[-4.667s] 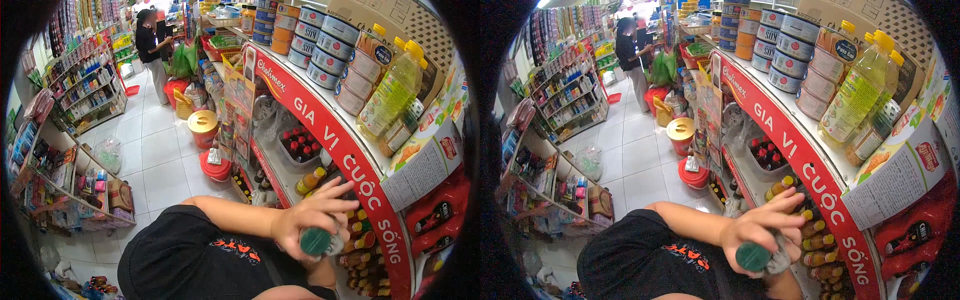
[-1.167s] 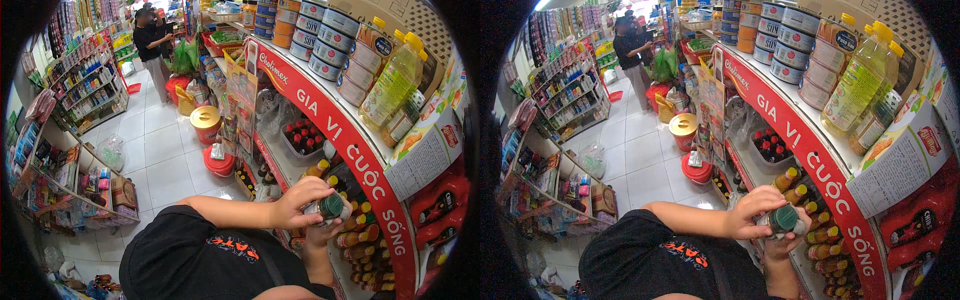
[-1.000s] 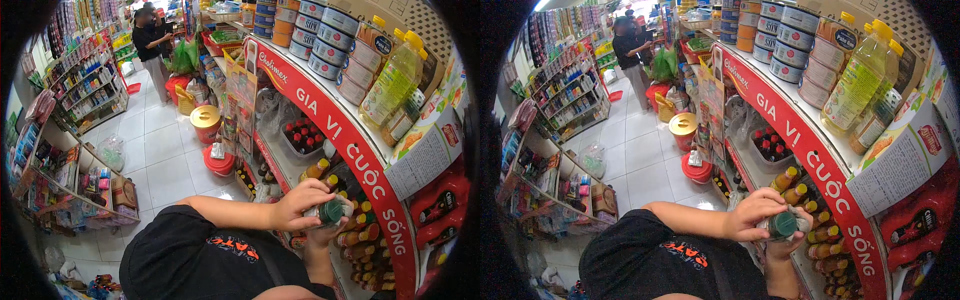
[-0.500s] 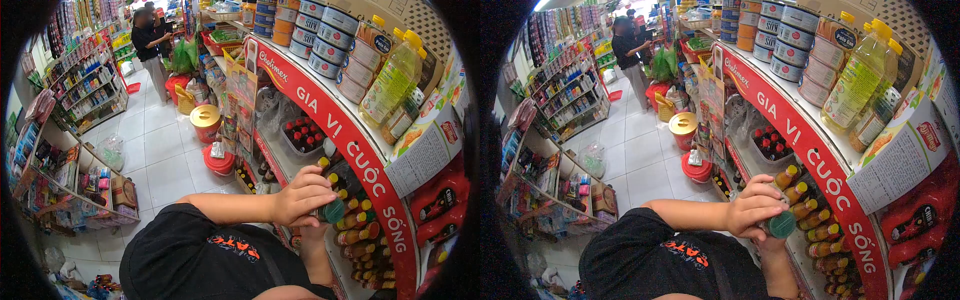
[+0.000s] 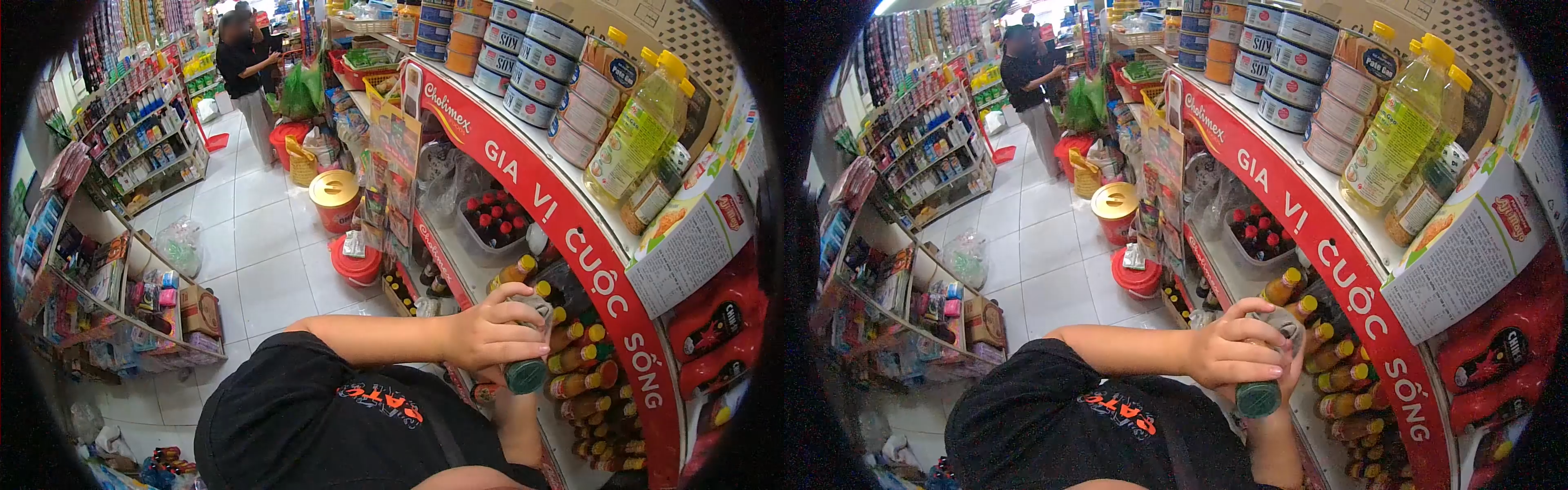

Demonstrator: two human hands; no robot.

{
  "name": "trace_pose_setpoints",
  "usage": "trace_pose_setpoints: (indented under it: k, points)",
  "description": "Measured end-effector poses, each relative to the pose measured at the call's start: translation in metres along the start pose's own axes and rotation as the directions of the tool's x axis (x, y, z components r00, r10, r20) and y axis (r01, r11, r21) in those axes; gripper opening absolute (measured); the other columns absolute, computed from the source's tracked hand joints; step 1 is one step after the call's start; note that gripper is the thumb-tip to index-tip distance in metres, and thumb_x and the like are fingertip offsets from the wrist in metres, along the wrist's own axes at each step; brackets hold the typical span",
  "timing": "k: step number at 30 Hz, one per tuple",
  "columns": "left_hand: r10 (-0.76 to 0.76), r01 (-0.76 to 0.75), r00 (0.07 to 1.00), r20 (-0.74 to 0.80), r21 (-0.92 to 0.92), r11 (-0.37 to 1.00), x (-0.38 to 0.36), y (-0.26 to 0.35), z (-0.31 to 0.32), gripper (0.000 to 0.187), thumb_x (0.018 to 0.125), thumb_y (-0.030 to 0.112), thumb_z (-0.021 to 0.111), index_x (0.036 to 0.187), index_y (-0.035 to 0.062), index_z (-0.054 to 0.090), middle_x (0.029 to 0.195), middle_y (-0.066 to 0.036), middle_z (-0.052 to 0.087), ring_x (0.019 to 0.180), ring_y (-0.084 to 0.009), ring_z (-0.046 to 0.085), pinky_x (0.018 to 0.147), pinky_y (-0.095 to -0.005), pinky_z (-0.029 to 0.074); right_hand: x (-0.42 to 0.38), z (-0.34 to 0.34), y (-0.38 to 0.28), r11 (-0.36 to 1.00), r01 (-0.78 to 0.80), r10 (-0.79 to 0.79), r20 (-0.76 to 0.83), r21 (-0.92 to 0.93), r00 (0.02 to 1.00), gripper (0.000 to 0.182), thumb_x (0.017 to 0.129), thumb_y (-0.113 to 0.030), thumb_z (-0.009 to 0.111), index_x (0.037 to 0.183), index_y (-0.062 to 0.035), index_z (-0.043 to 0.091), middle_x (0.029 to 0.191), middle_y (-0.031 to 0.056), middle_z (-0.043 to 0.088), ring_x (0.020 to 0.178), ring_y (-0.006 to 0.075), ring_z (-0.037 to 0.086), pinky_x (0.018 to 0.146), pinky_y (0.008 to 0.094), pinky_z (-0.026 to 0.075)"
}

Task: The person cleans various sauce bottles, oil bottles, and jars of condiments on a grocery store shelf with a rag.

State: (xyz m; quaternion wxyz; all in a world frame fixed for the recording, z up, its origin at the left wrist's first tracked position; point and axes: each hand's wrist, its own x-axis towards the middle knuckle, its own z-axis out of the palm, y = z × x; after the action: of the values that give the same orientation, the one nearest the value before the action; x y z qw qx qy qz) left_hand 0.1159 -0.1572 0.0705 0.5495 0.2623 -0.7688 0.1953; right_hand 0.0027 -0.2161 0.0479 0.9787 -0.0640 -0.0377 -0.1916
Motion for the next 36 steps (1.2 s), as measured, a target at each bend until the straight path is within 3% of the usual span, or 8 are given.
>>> trace_pose_setpoints:
  k: [7,10,14,21,32,33,35,36]
  points:
    - [0.044,-0.044,0.999,-0.005,-0.053,0.998,-0.005,-0.003,0.007,0.053,0.074,0.042,0.060,0.111,0.0052,0.051,0.101,-0.008,0.053,0.098,-0.0264,0.049,0.090,-0.0548,0.029,0.000,-0.019,-0.008,0.802,-0.281,0.265,0.107,0.527,0.958,0.034,0.086,-0.037,0.050,0.109,-0.0145,0.040,0.072,-0.0032,0.041,0.067,0.0108,0.048,0.073,0.0266,0.040]
    - [0.038,-0.038,0.999,0.008,-0.052,0.998,-0.003,-0.002,0.004,0.054,0.073,0.041,0.063,0.110,0.0042,0.050,0.100,-0.008,0.054,0.096,-0.0271,0.050,0.089,-0.0542,0.030,-0.012,-0.019,-0.010,0.991,-0.072,0.063,-0.077,-0.113,0.995,0.045,0.084,-0.042,0.054,0.109,-0.0063,0.044,0.093,0.0031,0.051,0.087,0.0153,0.051,0.081,0.0304,0.042]
    - [-0.004,0.004,1.000,-0.022,0.028,1.000,-0.001,-0.007,-0.010,0.058,0.072,0.044,0.062,0.110,0.0029,0.049,0.098,-0.009,0.056,0.090,-0.0279,0.051,0.085,-0.0481,0.035,-0.011,-0.023,-0.014,0.441,0.371,-0.495,0.123,-0.817,0.860,0.046,0.079,-0.034,0.062,0.108,-0.0022,0.044,0.094,0.0050,0.052,0.086,0.0146,0.051,0.078,0.0297,0.042]
    - [-0.334,0.309,0.829,-0.449,-0.132,0.942,0.048,-0.044,-0.039,0.067,0.071,0.046,0.065,0.113,-0.0014,0.044,0.102,-0.012,0.053,0.088,-0.0274,0.051,0.080,-0.0396,0.038,-0.030,-0.005,-0.017,0.184,0.362,-0.554,0.208,-0.914,0.806,0.044,0.074,-0.029,0.065,0.102,-0.0003,0.046,0.091,0.0037,0.052,0.083,0.0112,0.048,0.076,0.0235,0.038]
    - [-0.481,0.487,0.868,-0.124,0.023,0.873,0.150,-0.060,-0.029,0.052,0.077,0.018,0.066,0.118,-0.0011,0.042,0.091,-0.015,0.056,0.079,-0.0221,0.059,0.065,-0.0318,0.049,-0.103,0.004,-0.048,-0.270,0.429,-0.320,0.501,-0.862,0.804,0.063,0.062,-0.033,0.071,0.107,0.0025,0.043,0.094,0.0112,0.054,0.074,0.0214,0.055,0.070,0.0305,0.045]
    - [-0.415,0.423,0.895,-0.162,0.015,0.906,0.153,-0.061,-0.024,0.053,0.077,0.021,0.065,0.120,0.0023,0.041,0.089,-0.018,0.055,0.078,-0.0274,0.058,0.066,-0.0354,0.048,-0.113,0.032,-0.060,0.030,0.103,-0.290,0.090,-0.994,0.953,0.065,0.062,-0.034,0.071,0.109,0.0030,0.043,0.096,0.0122,0.053,0.077,0.0227,0.055,0.070,0.0314,0.045]
    - [-0.357,0.370,0.928,-0.103,0.146,0.918,0.157,-0.067,-0.017,0.052,0.078,0.021,0.063,0.122,0.0061,0.041,0.088,-0.018,0.055,0.078,-0.0296,0.057,0.066,-0.0377,0.048,-0.131,0.086,-0.084,0.655,-0.585,-0.035,-0.793,-0.478,0.608,0.069,0.063,-0.035,0.072,0.112,0.0039,0.042,0.098,0.0141,0.053,0.082,0.0255,0.055,0.072,0.0333,0.046]
    - [-0.331,0.338,0.941,-0.069,0.204,0.919,0.159,-0.069,-0.014,0.051,0.078,0.021,0.062,0.123,0.0080,0.040,0.087,-0.018,0.055,0.078,-0.0306,0.057,0.066,-0.0389,0.047,-0.141,0.086,-0.080,0.702,-0.466,-0.185,-0.770,-0.539,0.611,0.069,0.063,-0.035,0.072,0.112,0.0038,0.042,0.099,0.0141,0.053,0.082,0.0255,0.055,0.072,0.0333,0.046]
